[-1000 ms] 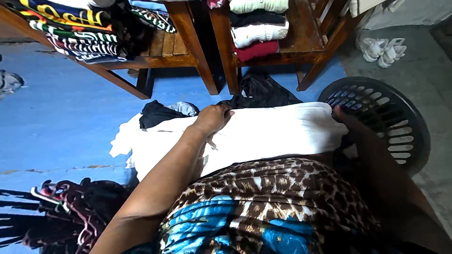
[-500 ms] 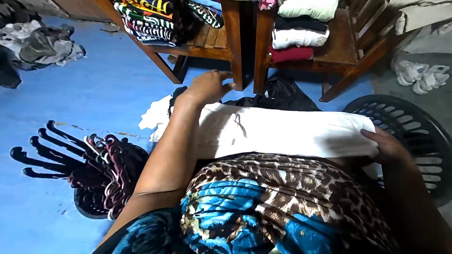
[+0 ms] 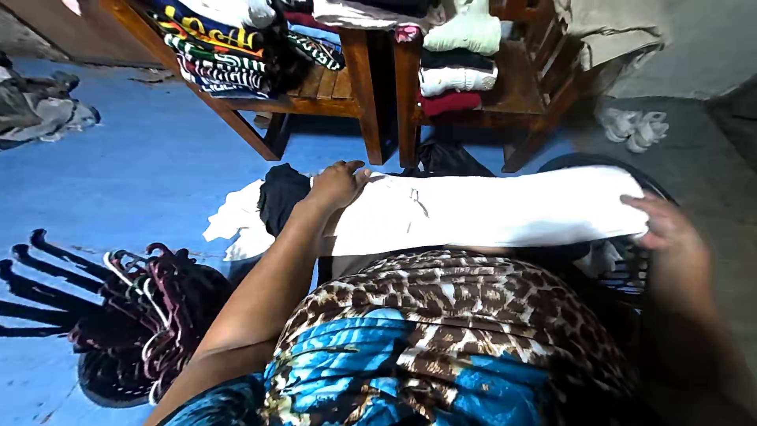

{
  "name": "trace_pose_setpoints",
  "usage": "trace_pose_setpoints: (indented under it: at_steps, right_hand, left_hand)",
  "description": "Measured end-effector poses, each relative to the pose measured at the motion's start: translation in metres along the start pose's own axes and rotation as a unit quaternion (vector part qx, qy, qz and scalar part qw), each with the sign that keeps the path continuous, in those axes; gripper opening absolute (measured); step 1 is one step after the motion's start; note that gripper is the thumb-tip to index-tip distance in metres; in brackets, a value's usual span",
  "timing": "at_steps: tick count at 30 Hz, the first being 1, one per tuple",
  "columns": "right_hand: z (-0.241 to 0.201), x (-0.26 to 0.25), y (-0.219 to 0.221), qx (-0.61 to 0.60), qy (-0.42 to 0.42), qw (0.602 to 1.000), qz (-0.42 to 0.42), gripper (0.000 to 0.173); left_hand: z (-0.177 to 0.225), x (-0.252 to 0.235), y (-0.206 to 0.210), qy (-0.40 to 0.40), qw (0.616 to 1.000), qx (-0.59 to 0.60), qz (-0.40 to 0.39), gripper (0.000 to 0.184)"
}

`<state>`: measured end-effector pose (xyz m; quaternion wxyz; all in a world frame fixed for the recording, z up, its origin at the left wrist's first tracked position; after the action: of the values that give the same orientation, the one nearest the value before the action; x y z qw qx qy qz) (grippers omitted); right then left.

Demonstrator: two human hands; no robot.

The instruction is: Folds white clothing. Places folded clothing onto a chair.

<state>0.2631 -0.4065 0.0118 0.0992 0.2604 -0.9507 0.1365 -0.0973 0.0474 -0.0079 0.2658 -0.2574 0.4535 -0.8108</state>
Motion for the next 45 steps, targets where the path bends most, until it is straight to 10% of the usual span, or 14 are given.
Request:
trace_pose_setpoints:
  at_steps: [7,13,17,21,25,30,35,40,45]
  right_hand:
    - [0.038,0.003,-0.007,-0.024,0.056,0.997,0.046,0.022]
    - [-0.045,0.017,0.002,0.08,-0.027,0.996,0.019,0.026]
    - [0.008,0.015,-0.004,0.007,0.0,0.999,0.034,0.027]
    - [0.074,0.005,-0.001,-0.08,0.068,0.994,0.028,0.023]
    - [0.022,-0.001,0.004,0.034,0.042,0.998,0.042,0.028]
    - [-0.107,0.03,0.064,0.339,-0.167,0.925,-0.036,0.057]
    - [-0.135,0.081,0.17,0.373,-0.32,0.843,-0.22,0.066]
    - [-0.084,0.039,0.188,0.407,-0.307,0.846,-0.156,0.04]
    - [-0.044,0.006,0.165,0.439,-0.258,0.859,-0.05,0.042]
  left_hand:
    - [0.067,0.021,-0.012,0.22,0.957,0.169,0.078,0.038]
    - [0.159,0.071,0.077,0.406,0.853,0.051,-0.324,0.044]
    - [0.15,0.063,0.066,0.424,0.824,0.12,-0.356,0.049]
    - [0.138,0.06,0.078,0.402,0.821,0.118,-0.388,0.052]
    - [0.14,0.061,0.068,0.309,0.831,0.307,-0.346,0.045]
    - [0.136,0.035,0.061,0.069,0.714,0.65,-0.252,0.06]
    - [0.13,0.037,0.071,0.059,0.63,0.718,-0.291,0.077]
    - [0.126,0.047,0.08,-0.004,0.659,0.706,-0.262,0.036]
    - [0.122,0.055,0.058,-0.013,0.705,0.677,-0.208,0.052]
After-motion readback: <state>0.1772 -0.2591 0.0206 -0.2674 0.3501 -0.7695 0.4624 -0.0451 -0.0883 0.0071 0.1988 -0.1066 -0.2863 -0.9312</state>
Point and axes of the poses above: each hand's wrist, its own x-axis away from the middle knuckle, its own y-axis out of the palm, z = x × y, the point moved 1 cm from there along -x, towards the middle knuckle, and after that the axes turned 5 degrees about x, right-handed, at the moved point
